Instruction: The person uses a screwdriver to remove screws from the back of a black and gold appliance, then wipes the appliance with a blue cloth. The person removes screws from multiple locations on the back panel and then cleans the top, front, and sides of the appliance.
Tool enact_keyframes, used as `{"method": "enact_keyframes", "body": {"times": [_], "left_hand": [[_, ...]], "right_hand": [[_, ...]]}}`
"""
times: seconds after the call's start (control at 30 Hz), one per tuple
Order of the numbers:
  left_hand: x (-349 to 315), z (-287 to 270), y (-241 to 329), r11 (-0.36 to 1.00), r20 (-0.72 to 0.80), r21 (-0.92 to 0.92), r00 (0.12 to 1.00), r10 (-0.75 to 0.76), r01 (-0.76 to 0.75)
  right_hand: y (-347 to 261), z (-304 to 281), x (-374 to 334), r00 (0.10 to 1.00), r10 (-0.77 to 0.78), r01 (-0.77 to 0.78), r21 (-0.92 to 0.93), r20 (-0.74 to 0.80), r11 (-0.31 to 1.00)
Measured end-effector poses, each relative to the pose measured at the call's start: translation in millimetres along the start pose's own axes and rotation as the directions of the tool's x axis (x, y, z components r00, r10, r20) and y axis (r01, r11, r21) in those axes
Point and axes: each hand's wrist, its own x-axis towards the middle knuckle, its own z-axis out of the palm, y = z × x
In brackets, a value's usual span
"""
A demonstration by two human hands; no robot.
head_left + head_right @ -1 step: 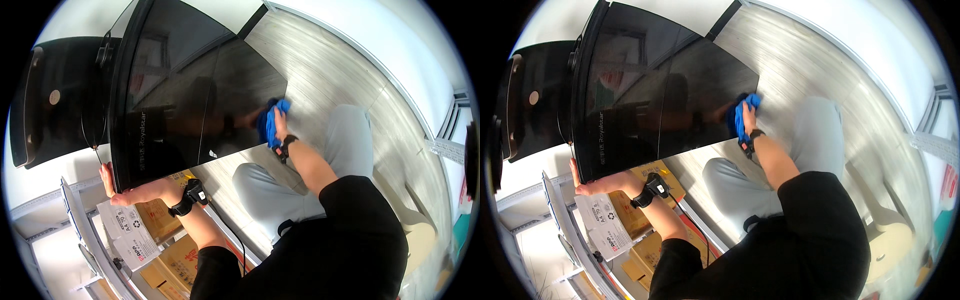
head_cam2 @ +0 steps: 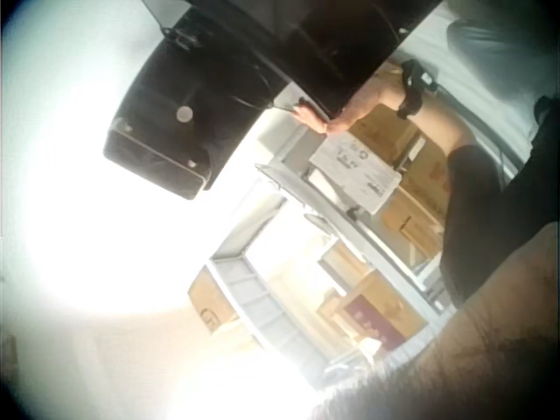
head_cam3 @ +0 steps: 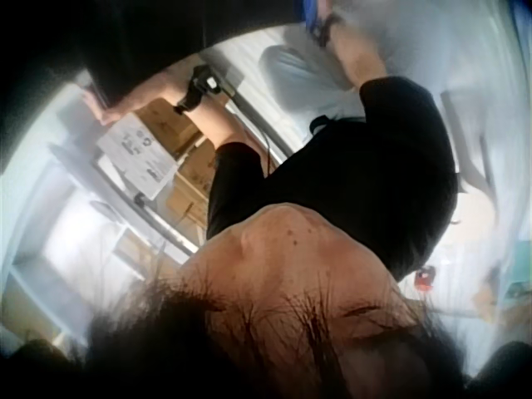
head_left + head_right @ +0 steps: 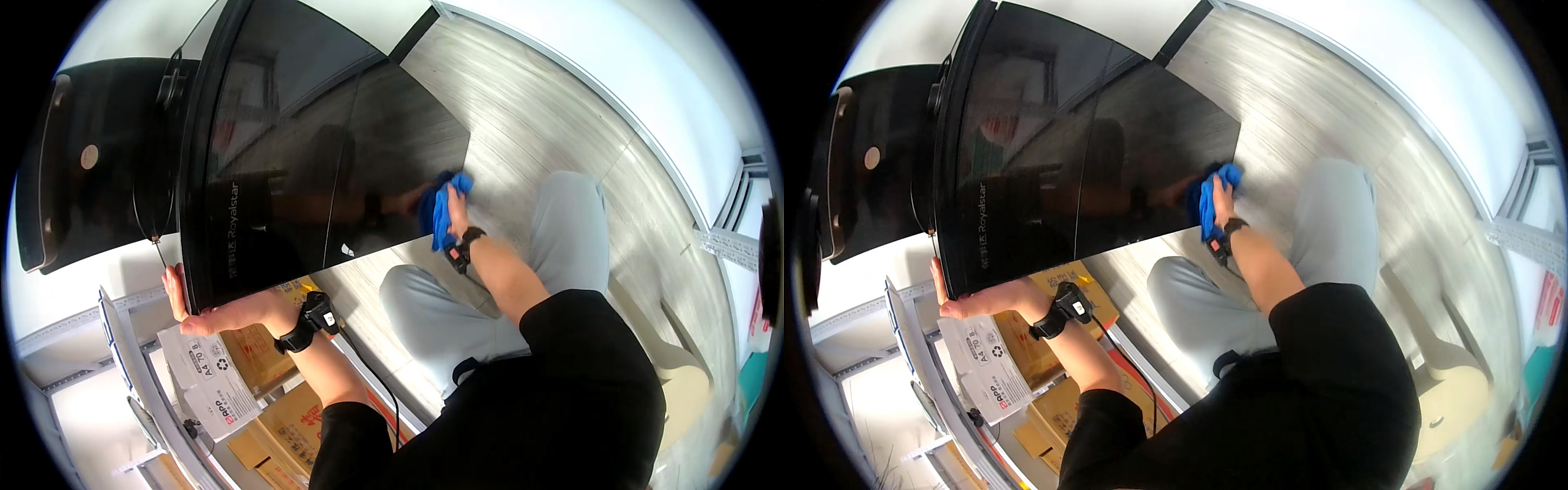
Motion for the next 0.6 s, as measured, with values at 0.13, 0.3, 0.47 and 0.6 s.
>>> {"method": "enact_keyframes", "body": {"times": [0.13, 0.3, 0.47, 0.6], "left_hand": [[0, 0, 0, 1.000, -0.002, -0.011, 1.000, -0.026, 0.026], [-3, 1, 1, 0.997, 0.007, -0.049, 0.998, -0.064, 0.064], [0, -1, -1, 0.999, 0.003, -0.051, 1.000, -0.014, 0.014], [3, -1, 0, 0.996, 0.013, 0.004, 0.996, 0.084, -0.084]], "right_hand": [[19, 0, 2, 0.982, 0.140, -0.146, -0.047, -0.123, 0.988], [-70, 17, 69, 0.972, -0.176, 0.159, -0.113, -0.156, 0.981], [-180, 53, 83, 0.884, -0.464, 0.446, -0.190, -0.063, 0.875], [-236, 76, 41, 0.837, -0.533, 0.539, -0.359, 0.123, 0.762]]}}
